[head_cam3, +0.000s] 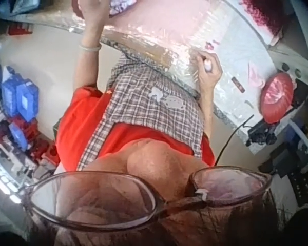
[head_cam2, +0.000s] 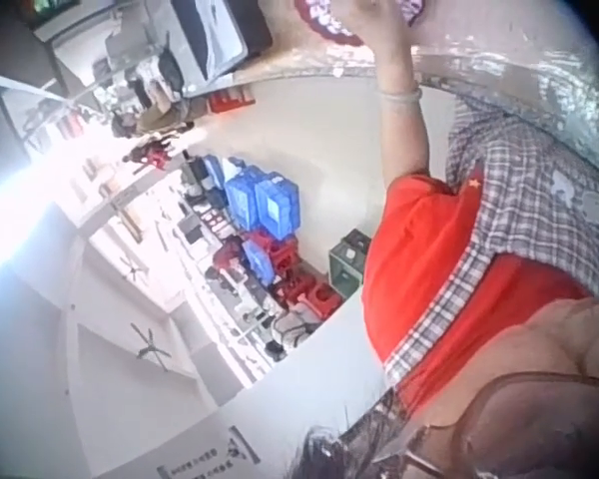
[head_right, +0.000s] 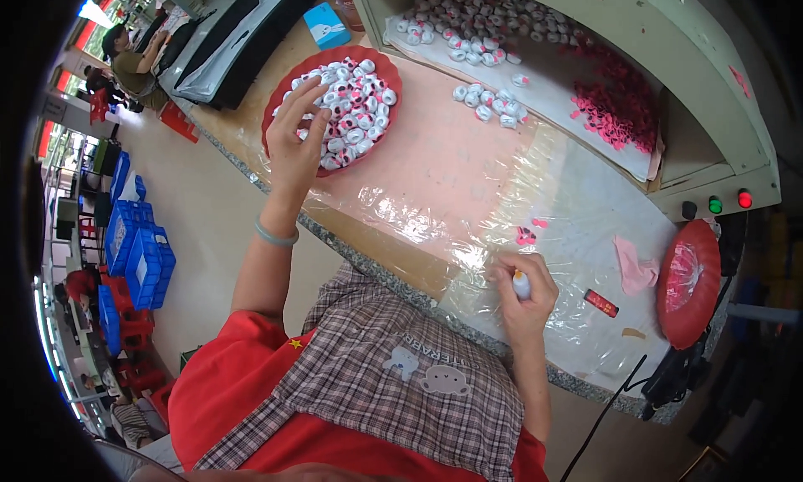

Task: The person picks up a white plastic head and applies glue from a bottle to its side, then presses a pink bow onto the glued area and places the completed piece into a red tray.

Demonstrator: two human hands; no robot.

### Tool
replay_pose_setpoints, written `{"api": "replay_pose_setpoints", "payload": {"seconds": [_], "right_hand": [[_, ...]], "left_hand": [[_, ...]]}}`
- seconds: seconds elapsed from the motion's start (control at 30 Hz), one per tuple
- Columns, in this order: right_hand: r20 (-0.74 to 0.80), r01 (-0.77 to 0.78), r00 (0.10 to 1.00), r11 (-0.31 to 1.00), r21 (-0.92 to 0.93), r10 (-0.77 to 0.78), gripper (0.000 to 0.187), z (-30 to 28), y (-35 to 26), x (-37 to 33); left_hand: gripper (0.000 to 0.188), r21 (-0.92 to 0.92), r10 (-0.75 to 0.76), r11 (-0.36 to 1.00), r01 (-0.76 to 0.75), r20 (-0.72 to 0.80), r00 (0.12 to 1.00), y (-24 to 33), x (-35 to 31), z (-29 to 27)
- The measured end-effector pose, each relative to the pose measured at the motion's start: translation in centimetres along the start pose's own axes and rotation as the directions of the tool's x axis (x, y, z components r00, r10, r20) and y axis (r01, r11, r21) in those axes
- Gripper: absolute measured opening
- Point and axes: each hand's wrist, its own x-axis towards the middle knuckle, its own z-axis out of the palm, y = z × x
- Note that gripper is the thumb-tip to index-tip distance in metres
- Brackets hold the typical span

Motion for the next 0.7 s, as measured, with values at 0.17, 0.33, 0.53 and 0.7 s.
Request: {"api": "replay_pose_setpoints", "payload": {"seconds": [0.17,0.33,0.53,0.7], "right_hand": [[-0.027,0.012,1.000,1.000,-0.010,-0.012,0.015,-0.1,0.7,0.2],[-0.049,-0.098,0.994,0.993,0.059,0.101,0.014,-0.2,1.4,-0.2],[-0.052,-0.120,0.991,0.991,0.060,0.124,0.013,-0.3,1.1,-0.3],[-0.017,-0.099,0.995,0.993,0.064,0.100,0.013,-0.5,1.4,0.1]], "left_hand": [[0.033,0.353,0.185,0.877,-0.327,0.380,0.906,-2.7,1.4,0.5],[0.030,0.422,0.115,0.826,-0.375,0.524,0.844,-7.3,2.6,0.5],[0.028,0.413,0.138,0.838,-0.356,0.472,0.871,-9.2,4.2,1.1],[0.029,0.425,0.079,0.842,-0.331,0.509,0.857,-9.6,3.0,-0.4]]}}
